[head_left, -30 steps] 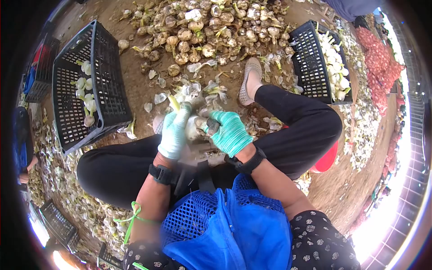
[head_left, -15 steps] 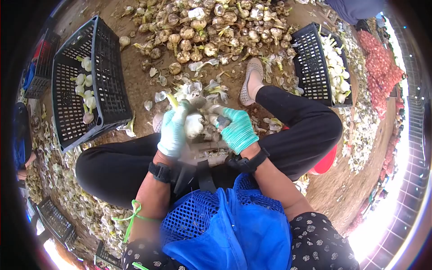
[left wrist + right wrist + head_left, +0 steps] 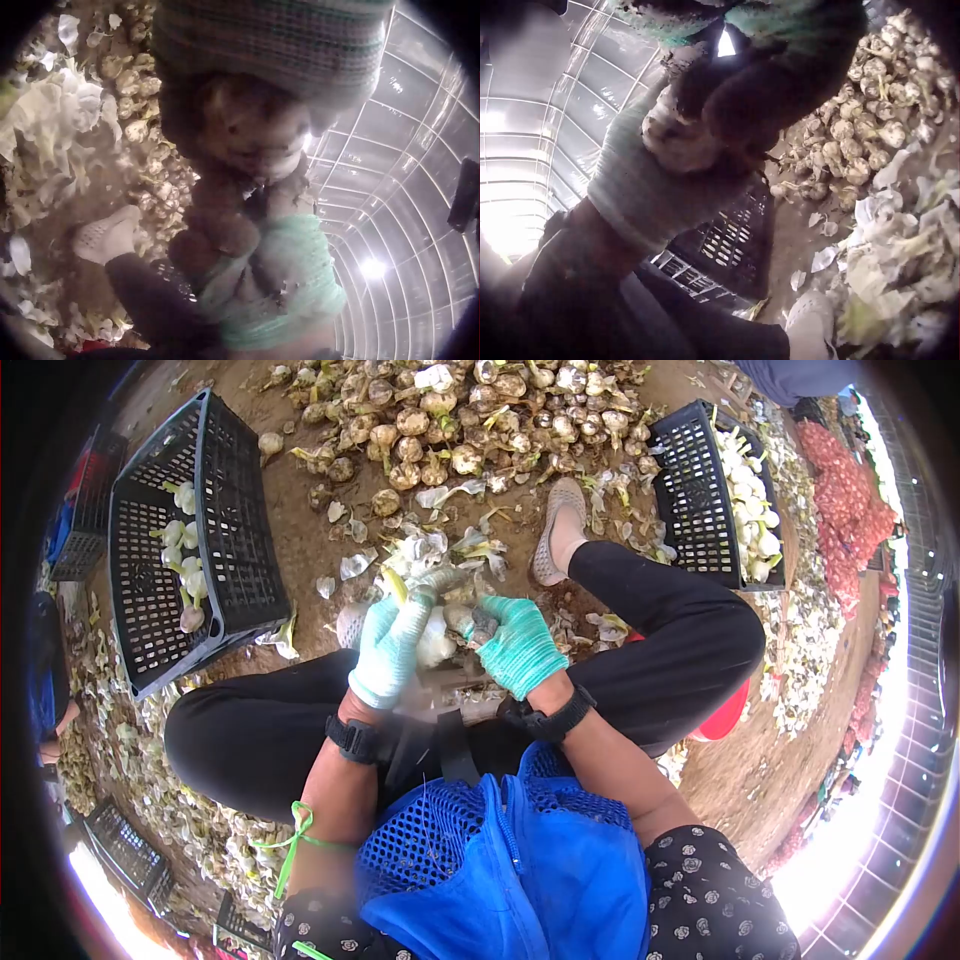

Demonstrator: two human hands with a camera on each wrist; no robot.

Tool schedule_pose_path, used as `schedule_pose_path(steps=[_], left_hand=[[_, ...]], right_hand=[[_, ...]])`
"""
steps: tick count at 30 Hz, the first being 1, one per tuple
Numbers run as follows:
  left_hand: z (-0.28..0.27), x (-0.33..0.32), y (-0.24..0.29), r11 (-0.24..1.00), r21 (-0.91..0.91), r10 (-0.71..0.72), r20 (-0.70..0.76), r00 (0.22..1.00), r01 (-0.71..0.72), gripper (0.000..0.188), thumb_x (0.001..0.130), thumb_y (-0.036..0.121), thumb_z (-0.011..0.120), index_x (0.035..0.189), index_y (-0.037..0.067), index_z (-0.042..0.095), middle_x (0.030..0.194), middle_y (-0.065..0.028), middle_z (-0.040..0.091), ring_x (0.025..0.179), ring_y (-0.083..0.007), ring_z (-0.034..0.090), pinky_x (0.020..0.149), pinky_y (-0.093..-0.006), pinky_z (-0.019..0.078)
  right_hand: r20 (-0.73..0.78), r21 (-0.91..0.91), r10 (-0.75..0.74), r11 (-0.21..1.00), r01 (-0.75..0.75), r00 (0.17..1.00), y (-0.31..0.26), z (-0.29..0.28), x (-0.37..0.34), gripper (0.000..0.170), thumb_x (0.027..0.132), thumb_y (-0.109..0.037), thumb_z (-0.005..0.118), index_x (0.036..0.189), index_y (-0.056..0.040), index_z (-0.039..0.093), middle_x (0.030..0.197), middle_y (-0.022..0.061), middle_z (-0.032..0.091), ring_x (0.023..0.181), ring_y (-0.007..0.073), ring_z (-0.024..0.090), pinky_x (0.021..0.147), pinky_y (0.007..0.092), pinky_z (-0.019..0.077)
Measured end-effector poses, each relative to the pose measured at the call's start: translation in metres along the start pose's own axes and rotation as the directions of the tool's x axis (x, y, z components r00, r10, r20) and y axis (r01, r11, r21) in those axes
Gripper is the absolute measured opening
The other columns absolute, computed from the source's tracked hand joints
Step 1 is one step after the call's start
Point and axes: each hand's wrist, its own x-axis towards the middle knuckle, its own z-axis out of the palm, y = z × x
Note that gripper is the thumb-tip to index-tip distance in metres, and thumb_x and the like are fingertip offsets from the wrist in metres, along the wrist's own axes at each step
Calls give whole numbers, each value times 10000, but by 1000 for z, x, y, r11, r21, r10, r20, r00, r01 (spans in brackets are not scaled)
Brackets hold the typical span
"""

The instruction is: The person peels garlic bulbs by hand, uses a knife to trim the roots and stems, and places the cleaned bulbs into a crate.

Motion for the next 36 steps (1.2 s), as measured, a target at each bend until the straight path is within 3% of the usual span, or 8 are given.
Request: schedule_pose_path(steps=[2,11,14,16,23,25,31,36], left_hand=[[2,1,0,999,28,25,-7,1000,-25,439,861,328,354,1072,-32,491,838,-80,591,713,-110,549,633,-206,433],[7,-1,4,986,-166,-27,-12,1000,25,400,851,274,435,1100,-39,457,626,23,495,516,-36,426,465,-162,346],[8,-1,9,979,-202,-6,-39,999,-2,395,852,279,430,1096,-30,464,651,27,502,527,-34,430,474,-158,349],[5,0,9,999,-45,1,-99,995,-6,470,841,374,381,1055,-23,510,906,-76,581,738,-97,537,645,-203,426],[7,0,4,996,-6,88,-58,994,-89,437,845,361,393,1061,0,512,875,-57,574,705,-95,524,651,-199,414],[4,5,-7,996,87,-15,-221,975,35,404,855,339,390,1049,8,518,832,-45,571,685,-92,518,632,-202,413],[3,5,-1,994,-47,-108,-250,962,100,416,861,344,381,1008,-13,536,862,-52,567,722,-94,519,639,-211,418],[10,6,-5,991,-82,89,-156,984,-102,404,858,325,391,1030,-22,510,822,-68,583,696,-103,533,627,-213,424]], right_hand=[[-38,37,-14,999,15,999,-3,-1,-2,135,711,-99,537,750,29,554,631,207,529,557,306,513,532,336,418],[17,5,41,999,-41,999,-2,-4,-4,141,709,-46,553,811,50,563,651,158,574,570,206,541,536,298,420],[-38,216,97,972,-87,995,7,-1,-4,222,717,-12,513,925,51,556,740,115,602,604,120,508,558,262,423],[-141,289,103,955,-59,985,12,-3,-3,135,706,-51,550,793,52,558,629,168,558,564,213,541,537,298,421],[-20,-36,-39,999,38,999,3,0,-6,210,719,-178,571,757,29,562,624,176,556,543,308,503,526,354,401],[3,23,63,998,-63,998,-5,-1,-6,198,719,-164,572,778,25,568,635,183,560,542,306,506,532,359,403],[-61,142,53,989,-44,997,2,3,-3,206,721,-169,570,761,34,565,639,214,540,555,341,501,527,360,402],[-138,-63,-66,996,57,988,-2,-5,0,224,729,-206,558,757,16,571,643,220,537,622,366,514,548,379,417]])
